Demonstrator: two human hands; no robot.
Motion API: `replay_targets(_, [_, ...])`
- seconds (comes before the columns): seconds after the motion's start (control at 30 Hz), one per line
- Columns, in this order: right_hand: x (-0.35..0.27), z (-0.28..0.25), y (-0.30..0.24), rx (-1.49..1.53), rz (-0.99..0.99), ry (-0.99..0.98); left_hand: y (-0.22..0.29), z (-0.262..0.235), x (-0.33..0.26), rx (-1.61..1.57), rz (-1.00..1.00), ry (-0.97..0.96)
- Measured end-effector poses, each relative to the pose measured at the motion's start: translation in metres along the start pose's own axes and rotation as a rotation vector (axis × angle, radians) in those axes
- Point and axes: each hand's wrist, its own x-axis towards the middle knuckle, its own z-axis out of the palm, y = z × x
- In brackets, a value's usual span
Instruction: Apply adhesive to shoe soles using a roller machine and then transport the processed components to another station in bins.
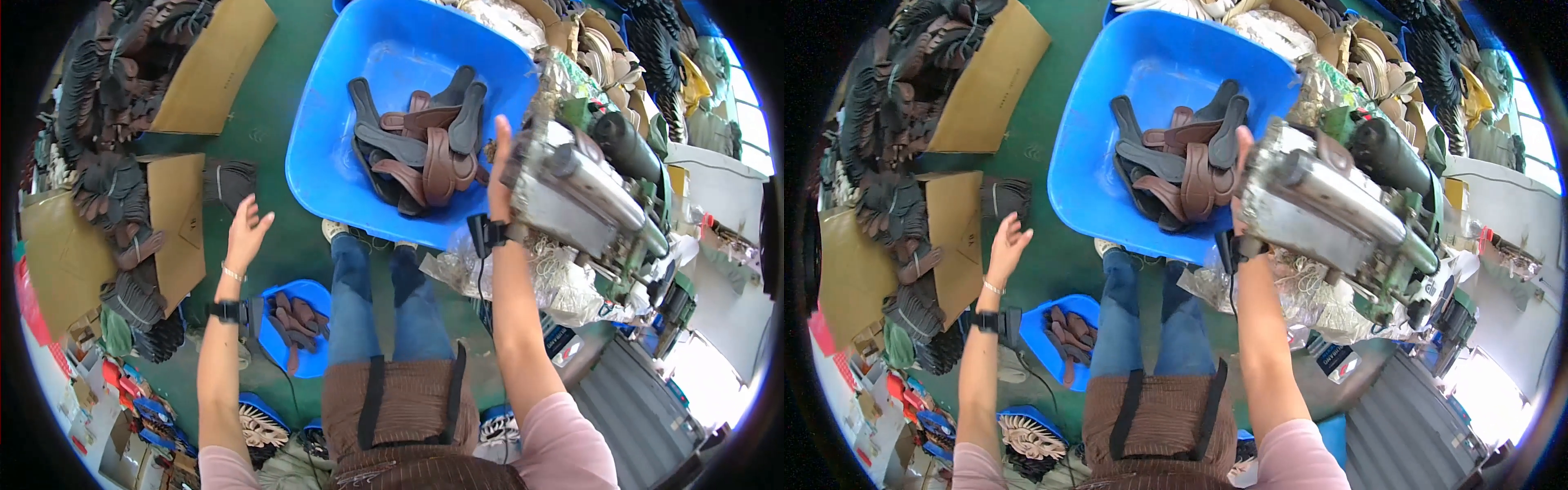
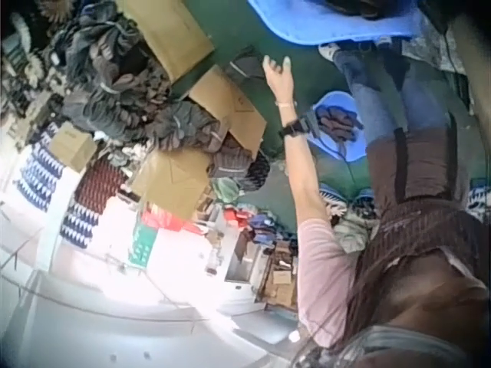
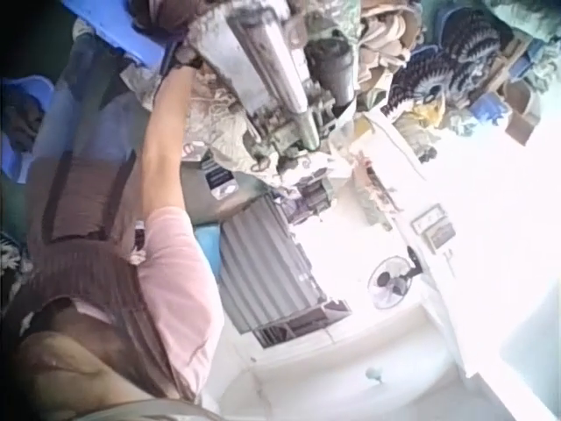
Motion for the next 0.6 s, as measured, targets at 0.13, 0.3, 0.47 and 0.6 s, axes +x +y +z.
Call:
replay_targets(0.13, [0.037,0.030,-0.050,-0.132,0.590,-0.009,0.014,0.030,0.095,0.164,0.125,0.023])
replay_targets(0.3, [0.070,0.048,0.031,0.169,0.254,0.618,0.018,0.071,0.171,0.184,0.245,0.035])
replay_targets(0.47, [0.041,0.064,0.015,-0.034,0.051,0.616,0.021,0.086,0.201,0.136,0.176,-0.106])
replay_targets(0.6, [-0.002,0.091,0.037,0.008,0.262,0.068,0.021,0.092,0.208,0.301,0.374,0.122])
